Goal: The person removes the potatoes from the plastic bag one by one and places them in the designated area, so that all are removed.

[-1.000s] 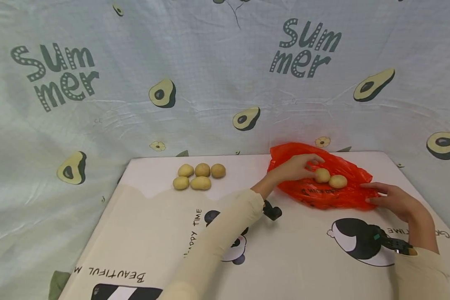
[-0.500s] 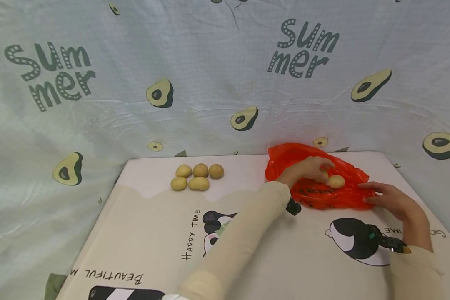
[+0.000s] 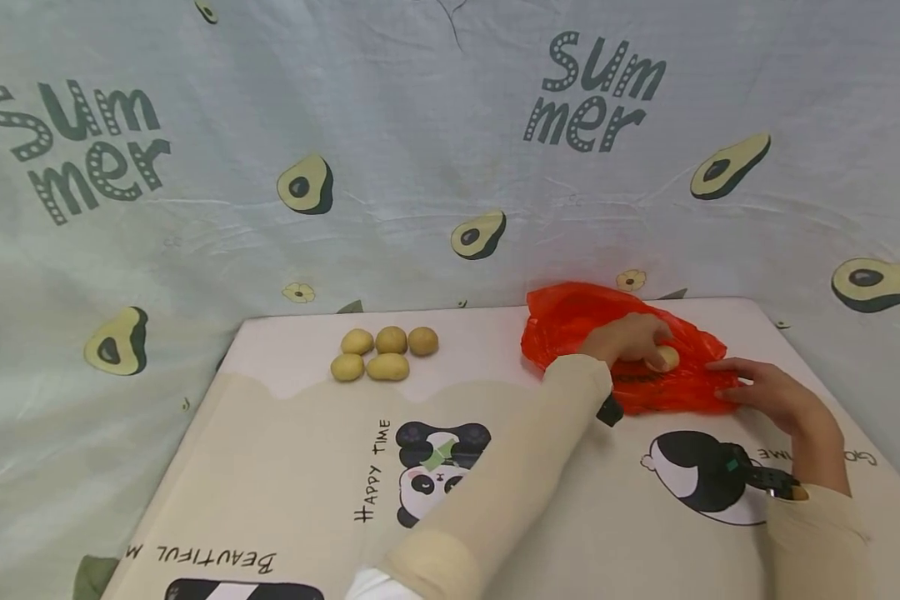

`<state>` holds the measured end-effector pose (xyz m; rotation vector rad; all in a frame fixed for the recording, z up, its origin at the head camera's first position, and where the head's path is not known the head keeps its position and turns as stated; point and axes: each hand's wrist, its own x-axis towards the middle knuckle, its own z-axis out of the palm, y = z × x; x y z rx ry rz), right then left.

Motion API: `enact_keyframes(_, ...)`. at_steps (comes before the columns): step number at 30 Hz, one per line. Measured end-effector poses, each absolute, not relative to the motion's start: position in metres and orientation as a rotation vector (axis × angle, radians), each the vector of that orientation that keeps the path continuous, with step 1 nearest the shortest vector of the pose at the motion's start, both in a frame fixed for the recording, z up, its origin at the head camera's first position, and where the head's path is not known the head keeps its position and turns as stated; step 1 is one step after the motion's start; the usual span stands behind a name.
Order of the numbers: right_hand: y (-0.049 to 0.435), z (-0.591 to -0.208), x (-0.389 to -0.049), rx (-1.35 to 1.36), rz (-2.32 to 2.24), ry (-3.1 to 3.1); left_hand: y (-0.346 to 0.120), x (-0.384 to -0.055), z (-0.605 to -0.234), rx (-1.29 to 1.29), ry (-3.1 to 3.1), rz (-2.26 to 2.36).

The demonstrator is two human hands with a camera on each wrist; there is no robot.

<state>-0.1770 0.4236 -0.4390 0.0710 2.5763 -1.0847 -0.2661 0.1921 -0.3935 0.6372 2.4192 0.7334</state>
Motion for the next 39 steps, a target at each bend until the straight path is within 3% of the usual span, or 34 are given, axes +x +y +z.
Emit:
enact_keyframes(15,0.413,-0.439,-0.179,0.093,-1.089,2.596,0.207,-0.260,-0.404,0.435,2.547,0.672)
enact_keyframes(23,0.413,-0.440,-0.179,0.096,-1.088,2.599,0.208,-0.260,-0.412,0.522,2.582,0.719)
enact_keyframes(27,0.412,-0.439,-0.181,0.091,-1.073,2.600,0.203,-0.268,-0.413,0.695,2.615,0.761)
enact_keyframes(39,0.419,-0.440,-0.177,0.099,-1.074,2.586,0.153,-0.261,-0.386,0.930,2.635,0.993)
